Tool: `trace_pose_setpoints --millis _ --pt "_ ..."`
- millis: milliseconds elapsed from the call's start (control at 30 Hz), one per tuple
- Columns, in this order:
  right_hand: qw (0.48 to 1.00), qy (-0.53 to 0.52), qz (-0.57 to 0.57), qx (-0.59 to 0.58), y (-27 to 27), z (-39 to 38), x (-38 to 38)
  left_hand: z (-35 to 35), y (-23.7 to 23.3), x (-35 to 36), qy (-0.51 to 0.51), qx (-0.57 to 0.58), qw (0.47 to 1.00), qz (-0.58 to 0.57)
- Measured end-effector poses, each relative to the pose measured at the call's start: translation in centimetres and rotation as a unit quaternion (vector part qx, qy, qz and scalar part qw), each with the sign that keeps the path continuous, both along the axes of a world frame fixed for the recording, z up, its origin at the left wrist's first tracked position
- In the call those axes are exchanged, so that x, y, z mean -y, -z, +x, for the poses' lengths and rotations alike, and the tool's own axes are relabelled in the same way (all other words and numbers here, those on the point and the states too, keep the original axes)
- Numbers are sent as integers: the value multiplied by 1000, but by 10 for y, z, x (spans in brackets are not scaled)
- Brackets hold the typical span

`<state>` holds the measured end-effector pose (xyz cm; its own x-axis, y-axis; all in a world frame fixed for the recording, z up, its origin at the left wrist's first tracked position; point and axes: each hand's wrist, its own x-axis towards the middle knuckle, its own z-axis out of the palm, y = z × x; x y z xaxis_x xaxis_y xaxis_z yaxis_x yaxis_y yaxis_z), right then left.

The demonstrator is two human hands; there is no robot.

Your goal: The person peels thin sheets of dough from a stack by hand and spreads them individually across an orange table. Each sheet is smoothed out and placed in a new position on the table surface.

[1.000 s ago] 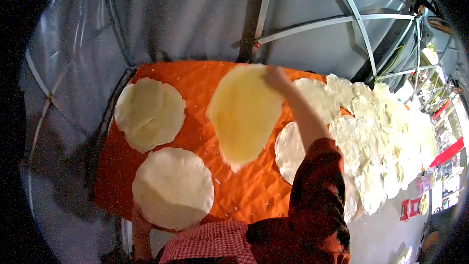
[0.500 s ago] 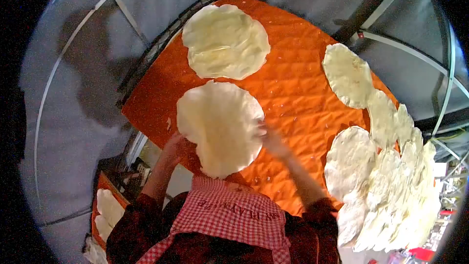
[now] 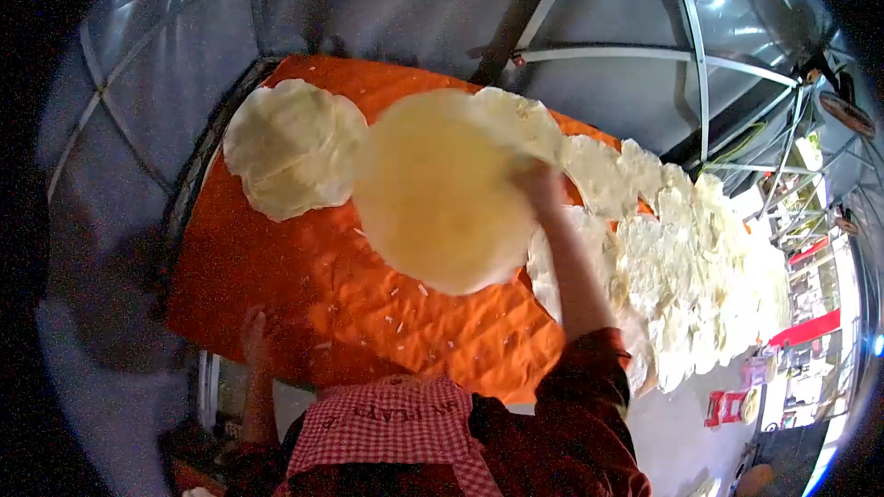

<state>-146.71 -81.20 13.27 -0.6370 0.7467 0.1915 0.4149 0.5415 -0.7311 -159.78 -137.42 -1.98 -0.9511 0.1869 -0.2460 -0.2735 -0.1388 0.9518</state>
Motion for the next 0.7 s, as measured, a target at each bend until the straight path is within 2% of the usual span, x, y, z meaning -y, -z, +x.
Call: trace_pose_setpoints --millis 33,67,100,133,167,200,233,267,300,333,367,400,433,467,567,667,700 --pt "994 -19 -51 -99 -37 25 1 -5 11 2 13 -38 997 -64" --pt "995 0 53 -86 -9 51 -68 -9 20 5 22 -75 988 -131" --pt "990 62 112 53 -19 79 -88 -9 27 4 29 -147 974 -170" --pt "997 23 39 -61 -6 105 -105 -8 33 -2 34 -216 953 -211" --pt "967 82 225 -83 36 132 -136 -6 35 -8 39 -282 925 -253" --pt "873 185 443 89 40 143 -123 -6 34 -12 67 -267 923 -269" --pt "911 186 360 73 59 140 -115 -6 34 -15 97 -251 920 -284" --pt "941 188 274 62 84 135 -112 -7 36 -17 92 -310 887 -329" --pt "995 94 4 -19 142 131 -120 -8 40 -21 90 -366 848 -373" --pt "982 45 -177 -46 151 94 -70 -10 45 -25 91 -421 803 -413" --pt "936 29 -347 -56 152 52 -11 -11 58 -25 95 -389 817 -414" --pt "897 10 -442 -28 125 4 65 -11 59 -25 101 -387 823 -402" --pt "867 -34 -498 10 130 -38 106 -13 57 -25 105 -389 828 -391" --pt "837 -87 -539 -16 153 -77 132 -16 54 -24 109 -392 830 -381" --pt "740 -41 -662 -108 195 -186 185 -16 44 -24 107 -371 837 -388" --pt "735 119 -657 -118 199 -268 209 -20 48 -23 93 -386 839 -373" --pt "736 100 -659 -122 189 -277 216 -21 59 -20 111 -358 851 -368"
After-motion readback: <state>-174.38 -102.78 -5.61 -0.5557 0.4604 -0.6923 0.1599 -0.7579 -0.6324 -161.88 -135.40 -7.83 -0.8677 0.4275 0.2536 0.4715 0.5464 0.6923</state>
